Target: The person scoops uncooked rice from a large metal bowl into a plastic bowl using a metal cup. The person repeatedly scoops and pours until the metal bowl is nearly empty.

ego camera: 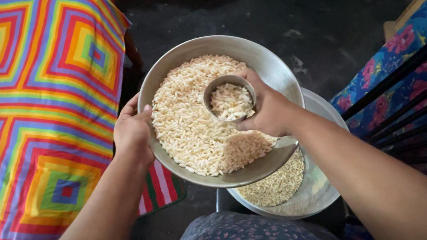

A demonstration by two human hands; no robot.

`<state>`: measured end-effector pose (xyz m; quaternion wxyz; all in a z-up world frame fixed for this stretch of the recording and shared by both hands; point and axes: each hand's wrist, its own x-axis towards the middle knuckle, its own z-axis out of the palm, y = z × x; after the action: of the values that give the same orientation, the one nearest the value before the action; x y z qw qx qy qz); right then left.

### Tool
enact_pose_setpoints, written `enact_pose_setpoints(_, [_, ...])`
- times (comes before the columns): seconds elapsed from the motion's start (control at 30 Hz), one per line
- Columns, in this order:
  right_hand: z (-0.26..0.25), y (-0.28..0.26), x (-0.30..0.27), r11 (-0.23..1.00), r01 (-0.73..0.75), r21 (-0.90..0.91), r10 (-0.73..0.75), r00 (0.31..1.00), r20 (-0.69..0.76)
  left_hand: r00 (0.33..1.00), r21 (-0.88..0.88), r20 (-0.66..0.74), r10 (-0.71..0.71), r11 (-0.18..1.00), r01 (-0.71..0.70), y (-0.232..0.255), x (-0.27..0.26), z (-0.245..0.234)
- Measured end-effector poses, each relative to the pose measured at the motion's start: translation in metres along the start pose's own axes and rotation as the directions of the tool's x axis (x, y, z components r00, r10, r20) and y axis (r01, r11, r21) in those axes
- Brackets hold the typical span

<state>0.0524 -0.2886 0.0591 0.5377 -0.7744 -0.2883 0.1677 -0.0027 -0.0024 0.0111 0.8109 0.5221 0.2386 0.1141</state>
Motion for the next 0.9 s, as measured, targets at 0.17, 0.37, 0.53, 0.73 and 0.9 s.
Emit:
enact_pose_setpoints(0.17, [-0.032,0.022,-0.016,0.942,0.01,0.336,0.028,0.994,-0.108,0.999,0.054,-0.037,0.034,0.998,-0.032,-0.006,0.014,-0.012])
enact_pose_setpoints(0.37, [-0.092,0.026,-0.061,0.865,0.121,0.488,-0.023,0.979,-0.201,0.973,0.054,-0.221,0.063,0.997,-0.053,0.008,0.02,-0.015])
enact_pose_setpoints(0.53, [-0.097,0.014,-0.09,0.848,-0.527,0.052,0.522,0.816,-0.247,0.959,0.017,-0.273,0.077,0.997,-0.075,0.008,0.02,-0.019])
enact_pose_setpoints(0.73, [-0.07,0.001,-0.107,0.531,-0.557,-0.638,0.674,0.735,-0.081,0.979,-0.036,-0.179,0.1,0.993,-0.108,0.006,0.028,-0.028])
enact_pose_setpoints(0.9, [-0.039,-0.005,-0.101,0.406,-0.453,-0.794,0.751,0.66,0.007,0.973,-0.052,-0.213,0.085,0.994,-0.098,0.005,0.024,-0.025])
